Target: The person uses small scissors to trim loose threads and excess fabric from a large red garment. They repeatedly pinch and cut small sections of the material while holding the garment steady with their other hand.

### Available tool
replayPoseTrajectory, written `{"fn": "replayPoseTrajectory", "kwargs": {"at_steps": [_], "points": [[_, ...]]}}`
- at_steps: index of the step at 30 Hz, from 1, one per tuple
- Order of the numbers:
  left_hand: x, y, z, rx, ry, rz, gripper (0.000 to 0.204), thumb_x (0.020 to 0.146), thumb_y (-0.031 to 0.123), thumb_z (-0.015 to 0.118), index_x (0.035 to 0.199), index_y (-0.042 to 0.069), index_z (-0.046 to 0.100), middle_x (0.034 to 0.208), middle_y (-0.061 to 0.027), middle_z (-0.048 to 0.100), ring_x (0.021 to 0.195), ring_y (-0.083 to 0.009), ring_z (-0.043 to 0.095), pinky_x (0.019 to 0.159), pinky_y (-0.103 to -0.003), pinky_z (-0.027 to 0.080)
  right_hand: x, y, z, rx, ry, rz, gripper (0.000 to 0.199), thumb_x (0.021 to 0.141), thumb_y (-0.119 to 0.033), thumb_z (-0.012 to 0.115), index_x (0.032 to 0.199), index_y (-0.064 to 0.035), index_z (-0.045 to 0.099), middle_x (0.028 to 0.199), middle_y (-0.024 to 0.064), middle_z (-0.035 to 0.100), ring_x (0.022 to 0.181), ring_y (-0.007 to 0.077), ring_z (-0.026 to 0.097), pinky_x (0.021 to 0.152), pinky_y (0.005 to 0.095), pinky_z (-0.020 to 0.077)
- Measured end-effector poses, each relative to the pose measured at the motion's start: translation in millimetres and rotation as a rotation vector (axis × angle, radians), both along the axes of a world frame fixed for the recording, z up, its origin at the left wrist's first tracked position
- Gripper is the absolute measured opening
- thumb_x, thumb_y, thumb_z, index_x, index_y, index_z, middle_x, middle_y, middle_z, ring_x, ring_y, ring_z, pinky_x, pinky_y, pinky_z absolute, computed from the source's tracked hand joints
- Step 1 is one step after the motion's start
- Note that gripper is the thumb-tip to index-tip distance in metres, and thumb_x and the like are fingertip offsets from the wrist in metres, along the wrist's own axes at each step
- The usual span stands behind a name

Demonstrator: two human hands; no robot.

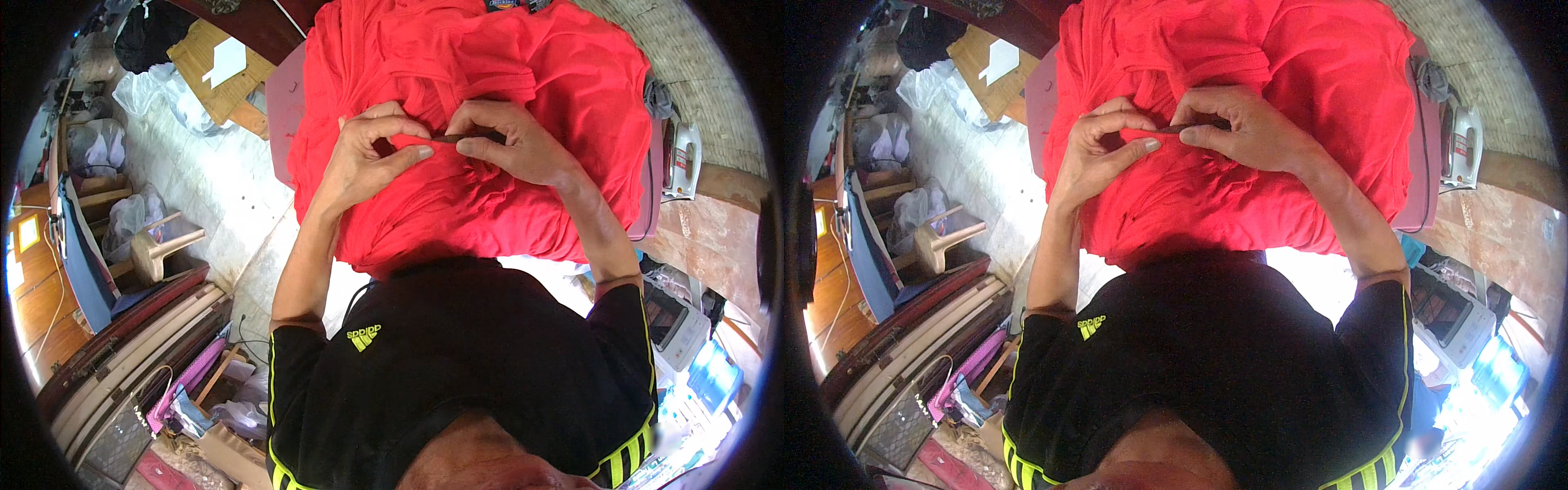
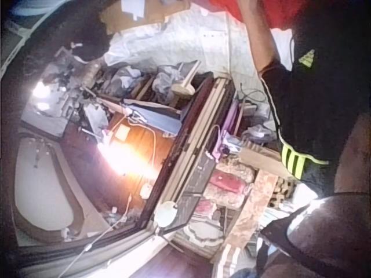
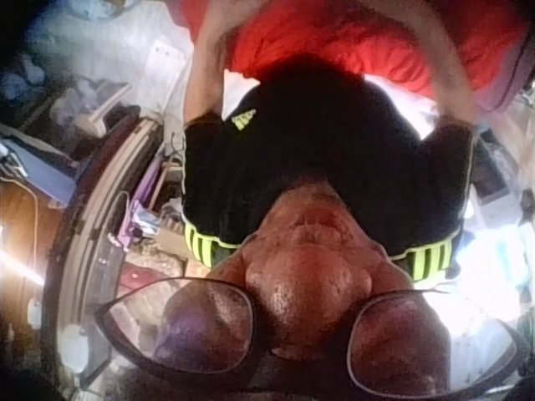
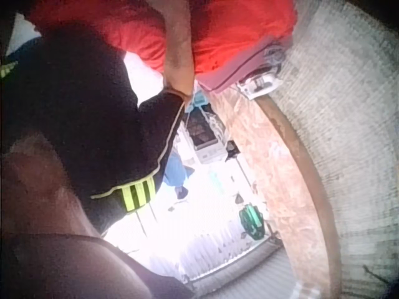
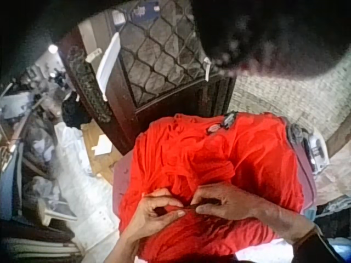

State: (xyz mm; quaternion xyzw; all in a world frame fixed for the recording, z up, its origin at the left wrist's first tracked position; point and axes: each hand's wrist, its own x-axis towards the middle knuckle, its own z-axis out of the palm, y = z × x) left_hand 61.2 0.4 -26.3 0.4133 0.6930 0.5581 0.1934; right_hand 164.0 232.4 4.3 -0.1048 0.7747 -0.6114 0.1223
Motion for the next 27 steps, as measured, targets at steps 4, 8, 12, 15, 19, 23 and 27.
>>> {"fn": "replayPoseTrajectory", "kwargs": {"at_steps": [4,8,12,15,19,23,27], "points": [[-0.3,0.4,4.0,-0.019,-0.042,0.000,0.018,0.078,0.008,0.083,0.094,0.006,0.076,0.080,0.0005,0.058,0.075,-0.0104,0.053,0.068,-0.029,0.039,3.8,-7.5,-5.6,-0.143,-0.021,-0.103,0.016,0.099,-0.012,0.064,0.111,-0.0020,0.062,0.097,-0.0020,0.059,0.080,0.0030,0.054,0.072,0.0214,0.0466],[-2.9,2.1,4.0,0.028,-0.044,-0.021,0.019,0.078,0.008,0.082,0.097,0.007,0.076,0.081,0.0012,0.059,0.072,-0.0097,0.053,0.066,-0.028,0.040,4.2,-15.9,-8.9,-0.172,-0.003,-0.099,0.018,0.097,-0.013,0.067,0.111,-0.0020,0.061,0.093,-0.0037,0.057,0.081,0.0023,0.052,0.072,0.0205,0.0450],[-5.3,3.3,-1.5,0.085,0.046,-0.036,0.021,0.079,0.005,0.081,0.099,0.007,0.076,0.082,0.0006,0.063,0.069,-0.0090,0.054,0.061,-0.025,0.040,2.6,-22.0,-5.0,-0.153,-0.010,-0.146,0.015,0.096,-0.013,0.069,0.104,-0.0029,0.063,0.085,-0.0050,0.055,0.077,0.0019,0.049,0.068,0.0202,0.0421],[-4.8,0.8,7.9,-0.040,0.017,-0.027,0.019,0.078,0.005,0.082,0.096,0.005,0.075,0.084,-0.0005,0.065,0.070,-0.0090,0.056,0.063,-0.025,0.042,-1.3,-33.8,5.3,0.092,0.139,-0.217,0.012,0.092,-0.013,0.072,0.093,-0.0036,0.065,0.075,-0.0050,0.059,0.070,0.0040,0.052,0.063,0.0251,0.0437],[-1.5,4.7,2.5,0.020,-0.010,0.053,0.018,0.076,0.004,0.083,0.088,0.004,0.070,0.083,-0.0005,0.064,0.070,-0.0097,0.056,0.063,-0.026,0.042,-1.9,-32.7,0.5,0.134,0.194,-0.266,0.011,0.090,-0.011,0.072,0.091,-0.0033,0.065,0.071,-0.0056,0.056,0.068,0.0031,0.050,0.061,0.0241,0.0429],[11.3,9.8,4.3,0.095,0.037,0.173,0.020,0.073,0.003,0.083,0.081,0.005,0.065,0.080,-0.0005,0.063,0.075,-0.0128,0.058,0.070,-0.030,0.041,2.7,-31.0,-10.2,-0.123,0.083,-0.296,0.009,0.090,-0.009,0.071,0.092,-0.0033,0.064,0.073,-0.0054,0.056,0.070,0.0025,0.051,0.062,0.0227,0.0424],[18.5,10.7,0.3,0.038,0.298,0.279,0.020,0.069,0.002,0.080,0.076,0.009,0.062,0.080,-0.0005,0.062,0.081,-0.0192,0.059,0.083,-0.038,0.036,-1.7,-33.7,-11.2,-0.138,0.041,-0.314,0.009,0.091,-0.010,0.068,0.092,-0.0025,0.063,0.076,-0.0047,0.054,0.071,0.0028,0.049,0.063,0.0227,0.0415]]}}
